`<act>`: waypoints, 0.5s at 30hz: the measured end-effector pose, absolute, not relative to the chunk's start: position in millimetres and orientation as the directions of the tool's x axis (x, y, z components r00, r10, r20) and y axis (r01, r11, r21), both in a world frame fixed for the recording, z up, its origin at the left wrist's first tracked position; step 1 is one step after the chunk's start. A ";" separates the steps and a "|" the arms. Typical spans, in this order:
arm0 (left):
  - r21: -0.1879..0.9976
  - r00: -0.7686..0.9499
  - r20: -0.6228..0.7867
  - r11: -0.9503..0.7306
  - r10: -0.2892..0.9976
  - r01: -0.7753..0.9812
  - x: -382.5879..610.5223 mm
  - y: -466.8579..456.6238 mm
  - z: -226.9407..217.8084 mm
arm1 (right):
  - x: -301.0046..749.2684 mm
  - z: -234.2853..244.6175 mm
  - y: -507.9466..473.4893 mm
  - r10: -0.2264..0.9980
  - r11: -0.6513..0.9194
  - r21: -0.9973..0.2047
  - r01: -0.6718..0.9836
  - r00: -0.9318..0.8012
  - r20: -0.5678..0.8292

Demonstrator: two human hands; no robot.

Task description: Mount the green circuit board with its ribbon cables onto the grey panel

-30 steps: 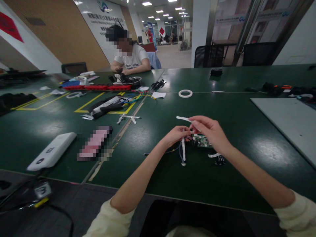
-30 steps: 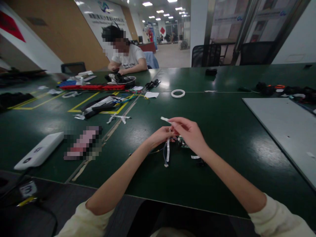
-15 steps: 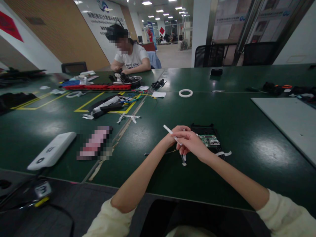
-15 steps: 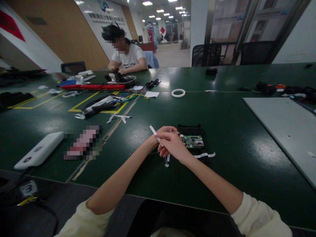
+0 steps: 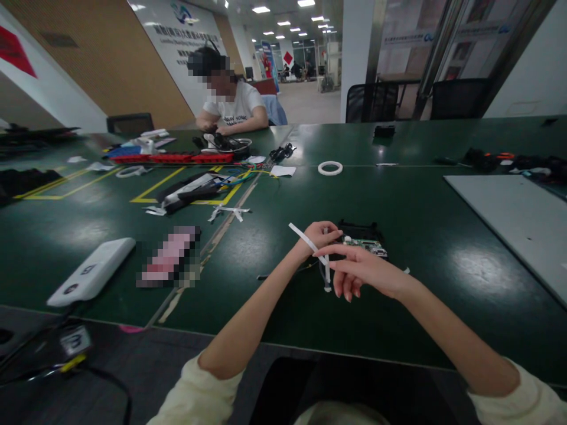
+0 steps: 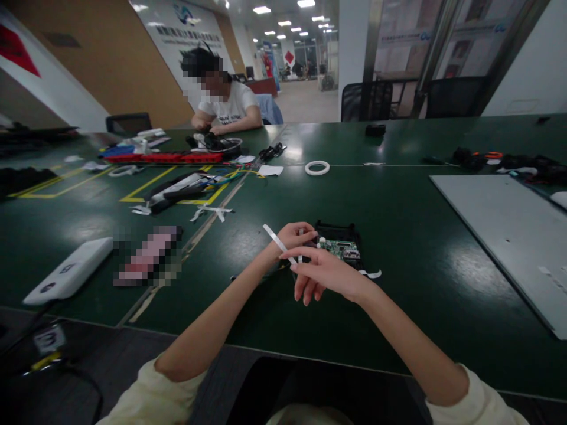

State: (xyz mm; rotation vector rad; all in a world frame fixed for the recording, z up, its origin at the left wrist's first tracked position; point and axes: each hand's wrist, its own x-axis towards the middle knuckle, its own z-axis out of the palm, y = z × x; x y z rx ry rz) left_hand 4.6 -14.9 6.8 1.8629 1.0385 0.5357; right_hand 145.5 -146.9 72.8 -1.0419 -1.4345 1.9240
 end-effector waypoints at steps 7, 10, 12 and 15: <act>0.700 0.409 0.295 -0.487 0.863 0.522 -4.2 -12.4 28.4 | 210.7 73.7 -158.8 0.913 -0.286 -0.957 -0.050 -0.317 -0.256; 0.840 0.455 0.239 -0.418 0.858 0.346 12.2 -32.4 48.5 | 249.7 71.0 -141.2 0.970 -0.229 -0.970 -0.084 -0.108 -0.219; 0.910 0.591 0.182 -0.362 0.786 0.201 35.0 -66.8 64.2 | 271.6 67.6 -122.8 0.980 -0.183 -0.977 -0.112 0.062 -0.190; 0.961 0.847 0.108 -0.272 0.521 0.045 80.2 -142.1 79.2 | 292.2 62.7 -92.1 0.959 -0.075 -0.989 -0.125 0.264 -0.106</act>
